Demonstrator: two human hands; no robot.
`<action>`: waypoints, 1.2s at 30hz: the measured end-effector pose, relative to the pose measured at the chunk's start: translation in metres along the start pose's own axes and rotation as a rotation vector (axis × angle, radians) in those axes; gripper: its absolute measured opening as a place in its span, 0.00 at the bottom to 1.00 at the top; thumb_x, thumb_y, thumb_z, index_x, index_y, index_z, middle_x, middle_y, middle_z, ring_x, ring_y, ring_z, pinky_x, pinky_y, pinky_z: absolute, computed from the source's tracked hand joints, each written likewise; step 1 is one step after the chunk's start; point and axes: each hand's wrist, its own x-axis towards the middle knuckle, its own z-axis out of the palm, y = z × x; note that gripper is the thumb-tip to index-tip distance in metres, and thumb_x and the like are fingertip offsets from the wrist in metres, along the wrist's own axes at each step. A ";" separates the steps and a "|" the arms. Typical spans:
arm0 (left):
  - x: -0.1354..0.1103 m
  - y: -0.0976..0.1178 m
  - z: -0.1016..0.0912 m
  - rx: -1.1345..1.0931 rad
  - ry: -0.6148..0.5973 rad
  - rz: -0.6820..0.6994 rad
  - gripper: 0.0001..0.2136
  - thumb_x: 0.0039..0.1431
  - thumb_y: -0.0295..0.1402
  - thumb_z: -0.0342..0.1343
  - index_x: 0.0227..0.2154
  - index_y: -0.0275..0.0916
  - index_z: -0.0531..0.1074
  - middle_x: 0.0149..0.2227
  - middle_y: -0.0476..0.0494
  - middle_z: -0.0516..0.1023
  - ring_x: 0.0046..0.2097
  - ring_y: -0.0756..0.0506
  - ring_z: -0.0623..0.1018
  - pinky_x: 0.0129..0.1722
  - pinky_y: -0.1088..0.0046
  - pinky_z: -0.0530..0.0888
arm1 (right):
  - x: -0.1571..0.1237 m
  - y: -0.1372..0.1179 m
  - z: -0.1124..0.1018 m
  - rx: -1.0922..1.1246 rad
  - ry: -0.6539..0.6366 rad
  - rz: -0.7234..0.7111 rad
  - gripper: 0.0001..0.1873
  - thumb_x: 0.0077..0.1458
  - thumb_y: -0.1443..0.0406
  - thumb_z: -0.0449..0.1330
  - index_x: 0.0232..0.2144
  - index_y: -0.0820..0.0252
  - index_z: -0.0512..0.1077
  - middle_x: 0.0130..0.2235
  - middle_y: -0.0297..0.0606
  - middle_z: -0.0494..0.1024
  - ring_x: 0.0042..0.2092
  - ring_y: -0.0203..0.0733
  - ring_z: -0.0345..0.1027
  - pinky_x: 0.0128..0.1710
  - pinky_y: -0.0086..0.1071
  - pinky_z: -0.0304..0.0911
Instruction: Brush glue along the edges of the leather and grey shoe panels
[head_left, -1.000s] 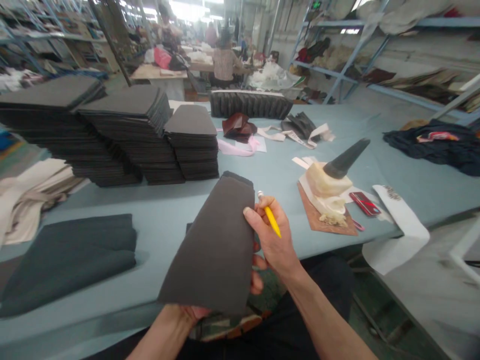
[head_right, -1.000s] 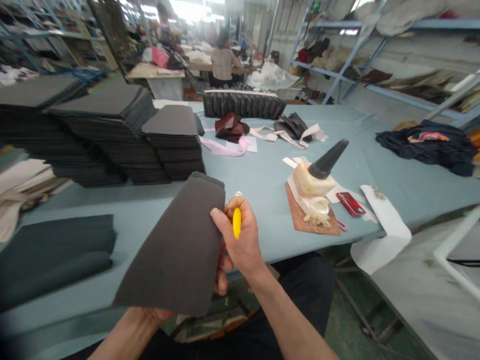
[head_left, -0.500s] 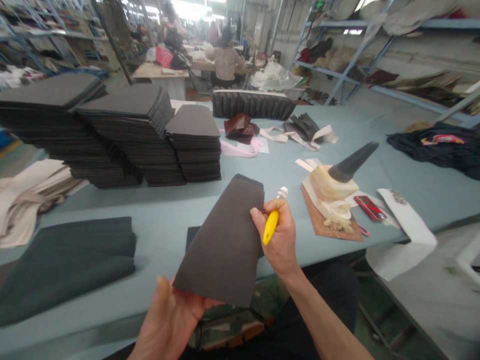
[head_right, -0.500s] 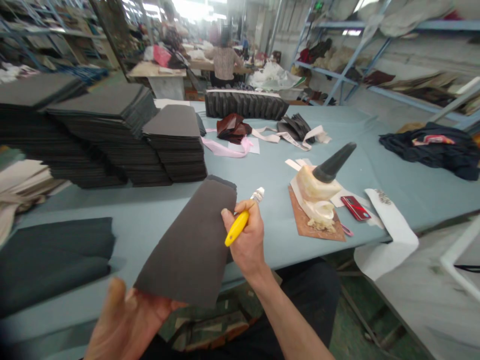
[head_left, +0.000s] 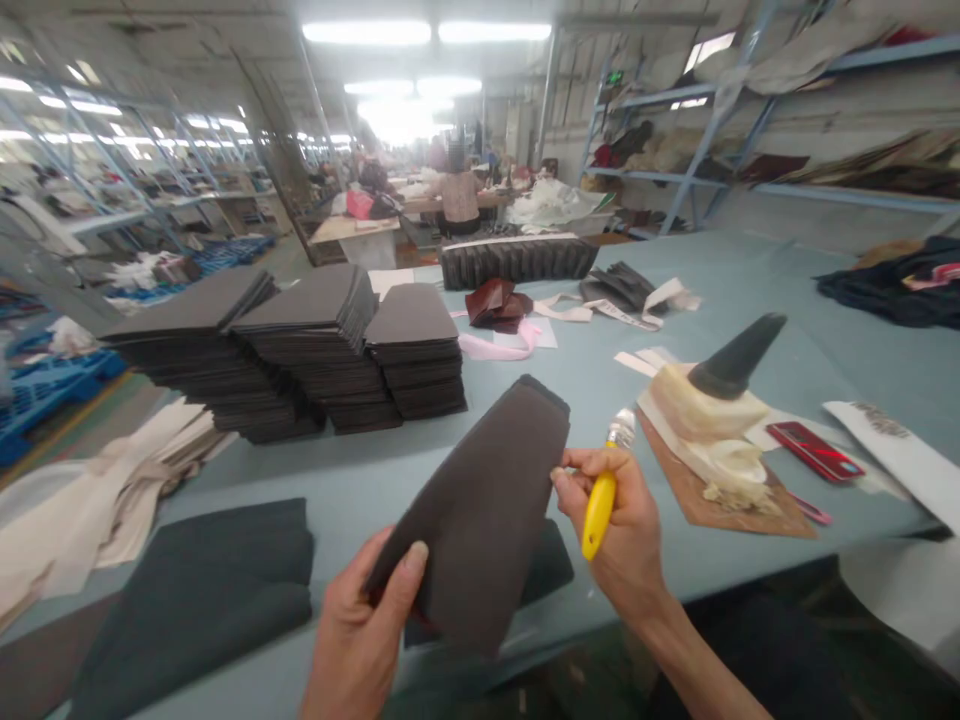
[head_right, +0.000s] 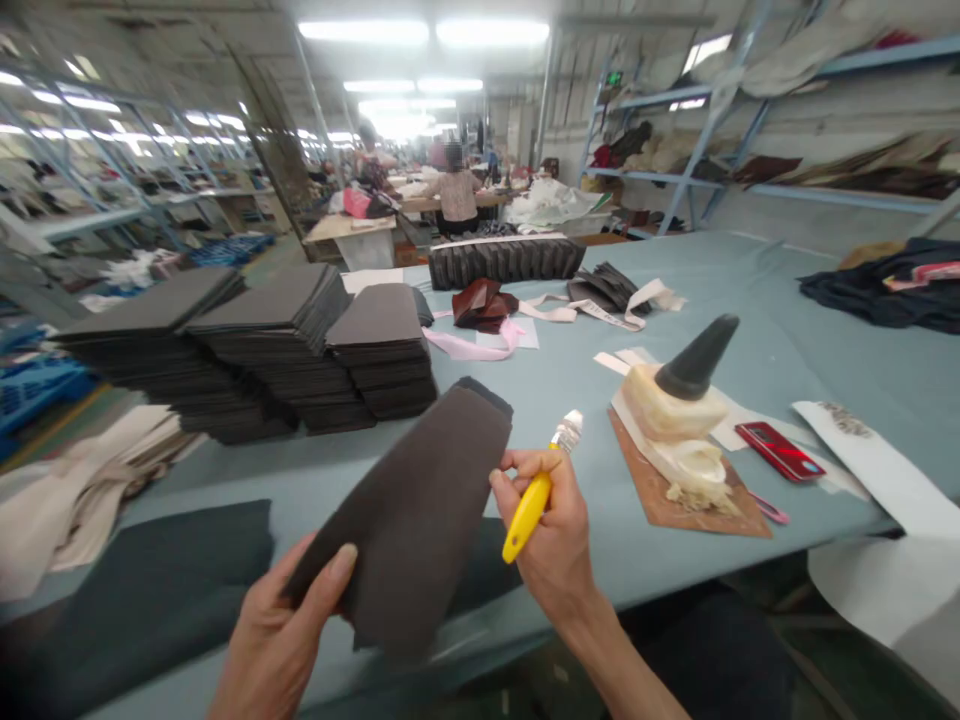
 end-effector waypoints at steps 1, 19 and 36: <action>0.010 0.008 0.000 0.001 -0.009 0.032 0.17 0.53 0.49 0.74 0.37 0.42 0.85 0.27 0.46 0.77 0.29 0.44 0.74 0.25 0.73 0.74 | 0.002 0.003 -0.005 -0.017 -0.006 -0.011 0.15 0.62 0.58 0.68 0.38 0.52 0.64 0.41 0.36 0.81 0.28 0.32 0.70 0.29 0.28 0.70; 0.199 0.171 0.045 -0.247 0.291 0.070 0.18 0.70 0.40 0.63 0.56 0.37 0.74 0.53 0.39 0.79 0.48 0.43 0.81 0.46 0.61 0.83 | -0.039 0.096 -0.106 -0.681 -0.070 -0.290 0.09 0.70 0.59 0.57 0.34 0.50 0.68 0.38 0.37 0.88 0.34 0.45 0.86 0.33 0.33 0.78; 0.255 0.158 0.065 -0.287 0.316 -0.091 0.20 0.70 0.42 0.62 0.59 0.38 0.73 0.59 0.37 0.77 0.54 0.39 0.80 0.53 0.53 0.82 | -0.048 0.116 -0.107 -0.715 -0.024 -0.311 0.06 0.70 0.60 0.60 0.39 0.52 0.73 0.39 0.38 0.88 0.35 0.47 0.86 0.34 0.34 0.78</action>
